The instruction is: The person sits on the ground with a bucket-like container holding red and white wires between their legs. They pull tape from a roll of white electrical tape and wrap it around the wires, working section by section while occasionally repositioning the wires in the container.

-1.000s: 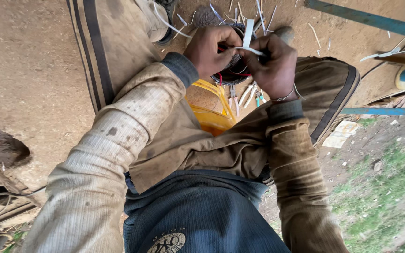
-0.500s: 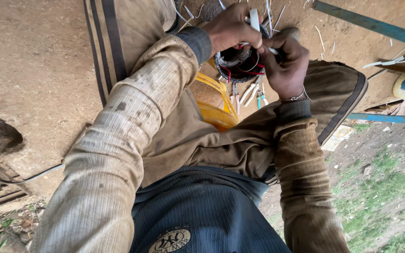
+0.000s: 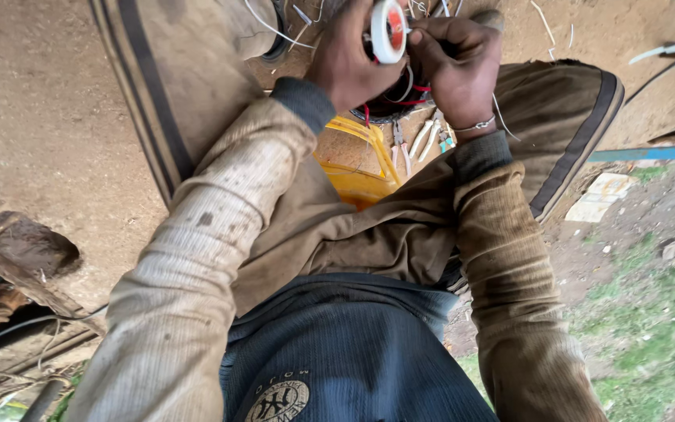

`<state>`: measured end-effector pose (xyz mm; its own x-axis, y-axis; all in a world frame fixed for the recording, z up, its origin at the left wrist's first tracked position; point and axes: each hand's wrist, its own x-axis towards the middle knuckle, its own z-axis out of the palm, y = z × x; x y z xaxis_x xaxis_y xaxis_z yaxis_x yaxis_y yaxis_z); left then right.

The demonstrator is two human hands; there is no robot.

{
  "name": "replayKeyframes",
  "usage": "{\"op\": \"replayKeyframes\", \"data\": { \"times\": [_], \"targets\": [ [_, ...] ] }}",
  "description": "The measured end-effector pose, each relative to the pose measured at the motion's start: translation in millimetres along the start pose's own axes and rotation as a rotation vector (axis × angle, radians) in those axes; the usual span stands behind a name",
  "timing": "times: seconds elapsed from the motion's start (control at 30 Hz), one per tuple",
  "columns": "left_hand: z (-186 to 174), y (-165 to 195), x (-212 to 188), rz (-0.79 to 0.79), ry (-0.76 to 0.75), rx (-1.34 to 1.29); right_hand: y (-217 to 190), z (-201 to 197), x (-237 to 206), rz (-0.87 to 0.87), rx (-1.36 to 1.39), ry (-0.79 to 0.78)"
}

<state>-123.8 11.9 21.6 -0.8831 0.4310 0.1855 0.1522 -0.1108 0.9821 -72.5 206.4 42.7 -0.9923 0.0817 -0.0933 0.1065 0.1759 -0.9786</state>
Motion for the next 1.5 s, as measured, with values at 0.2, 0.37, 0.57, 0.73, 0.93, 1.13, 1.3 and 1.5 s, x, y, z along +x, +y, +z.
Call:
{"op": "replayKeyframes", "data": {
  "times": [0.2,0.37,0.57,0.73,0.93,1.13,1.3,1.5],
  "targets": [
    [-5.4,30.9,-7.6,0.370,-0.108,0.325,-2.6,-4.6,0.3,-0.017,0.027,0.003],
    [-2.2,2.7,-15.0,-0.190,0.024,0.030,-13.3,4.4,0.0,-0.075,-0.025,-0.103],
    [11.3,-31.8,-15.5,0.025,0.260,0.649,-18.5,11.0,-0.7,-0.152,-0.080,-0.163],
    [8.4,-25.9,-10.4,0.004,0.113,0.099,-20.6,10.6,-2.5,-0.139,-0.213,-0.109],
    [-10.0,-21.9,-0.8,-0.264,-0.059,-0.479,-25.3,6.3,-1.1,-0.178,-0.141,-0.189],
    [-9.3,-23.7,-2.7,-0.342,-0.030,-0.508,-18.3,2.4,1.5,-0.294,-0.200,-0.182],
    [-5.8,1.1,-12.7,-0.067,0.044,-0.156,4.3,9.0,5.9,-0.241,-0.130,-0.077],
    [-8.1,27.3,-32.0,0.290,-0.027,0.154,4.1,3.0,-6.8,-0.177,-0.037,-0.047]
  ]
}}
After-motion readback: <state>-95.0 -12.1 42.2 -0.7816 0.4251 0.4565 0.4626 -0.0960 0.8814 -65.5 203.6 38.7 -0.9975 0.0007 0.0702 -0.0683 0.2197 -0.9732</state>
